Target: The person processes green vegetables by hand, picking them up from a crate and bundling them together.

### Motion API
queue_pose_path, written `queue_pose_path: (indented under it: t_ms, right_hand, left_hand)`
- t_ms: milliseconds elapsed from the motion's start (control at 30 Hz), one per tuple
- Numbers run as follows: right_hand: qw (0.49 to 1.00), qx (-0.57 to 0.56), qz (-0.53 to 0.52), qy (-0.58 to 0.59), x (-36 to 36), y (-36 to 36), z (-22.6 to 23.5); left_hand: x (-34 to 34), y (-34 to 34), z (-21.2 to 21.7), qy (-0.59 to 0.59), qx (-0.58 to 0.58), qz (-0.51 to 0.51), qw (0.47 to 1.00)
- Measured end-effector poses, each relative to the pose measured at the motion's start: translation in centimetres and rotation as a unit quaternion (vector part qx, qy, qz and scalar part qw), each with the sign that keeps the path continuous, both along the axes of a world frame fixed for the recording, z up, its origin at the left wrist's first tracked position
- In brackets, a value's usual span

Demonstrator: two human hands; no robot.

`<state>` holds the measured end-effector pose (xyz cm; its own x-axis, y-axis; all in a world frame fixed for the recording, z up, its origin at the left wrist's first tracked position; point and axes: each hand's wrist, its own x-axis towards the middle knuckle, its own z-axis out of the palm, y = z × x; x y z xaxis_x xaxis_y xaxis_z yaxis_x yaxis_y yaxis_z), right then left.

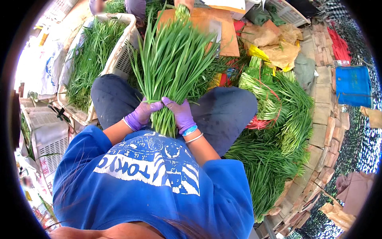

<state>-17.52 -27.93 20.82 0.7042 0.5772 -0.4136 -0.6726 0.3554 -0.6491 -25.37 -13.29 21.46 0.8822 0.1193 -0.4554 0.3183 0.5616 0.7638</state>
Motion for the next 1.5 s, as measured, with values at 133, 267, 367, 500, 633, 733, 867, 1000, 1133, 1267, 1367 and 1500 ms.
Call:
queue_pose_path:
  t_ms: [133, 267, 367, 500, 633, 733, 867, 1000, 1133, 1267, 1367, 1500]
  right_hand:
    - [0.997, -0.001, 0.009, -0.083, -2.2, -1.0, 2.0]
    - [0.991, 0.005, 0.0, -0.137, -3.5, -2.0, 2.6]
    - [0.985, -0.022, -0.032, -0.167, -3.1, -2.9, 2.0]
    - [0.986, 0.011, -0.076, -0.148, -1.0, -4.3, -0.4]
    - [0.999, 0.011, -0.039, -0.004, 1.5, -4.9, -2.5]
    - [0.997, 0.048, -0.029, 0.055, 3.9, -3.3, -2.1]
    - [0.995, 0.027, -0.081, -0.046, 10.2, 2.3, 2.5]
    - [0.938, 0.036, -0.094, -0.331, 19.6, 9.3, 9.0]
    - [0.829, -0.005, -0.078, -0.554, 27.5, 14.3, 9.5]
    - [0.835, -0.067, 0.136, -0.53, 29.7, 14.4, 0.2]
    - [0.834, -0.171, 0.27, -0.449, 29.6, 14.7, -8.8]
    - [0.918, 0.024, 0.246, -0.311, 30.1, 17.3, -16.8]
  left_hand:
    - [-2.1, -1.3, 1.4, -0.06, 0.046, -0.001, 0.997]
    - [-3.2, -2.0, 2.6, -0.106, 0.061, -0.025, 0.992]
    - [-2.0, -2.6, 2.7, -0.096, 0.026, -0.039, 0.994]
    - [2.4, -3.0, 1.7, -0.167, 0.063, -0.101, 0.979]
    - [6.3, -3.5, 1.3, -0.119, 0.243, -0.13, 0.954]
    - [8.4, -2.8, 2.4, -0.041, 0.173, -0.114, 0.978]
    - [14.4, 1.5, 6.0, -0.178, 0.227, -0.055, 0.956]
    - [22.6, 9.1, 9.3, -0.408, 0.224, -0.012, 0.885]
    - [27.0, 16.5, 7.4, -0.416, 0.255, -0.028, 0.872]
    - [26.0, 20.5, -1.6, -0.249, 0.465, 0.006, 0.85]
    - [22.9, 21.2, -10.2, -0.052, 0.496, -0.08, 0.863]
    - [21.9, 21.9, -18.1, -0.001, 0.498, -0.152, 0.854]
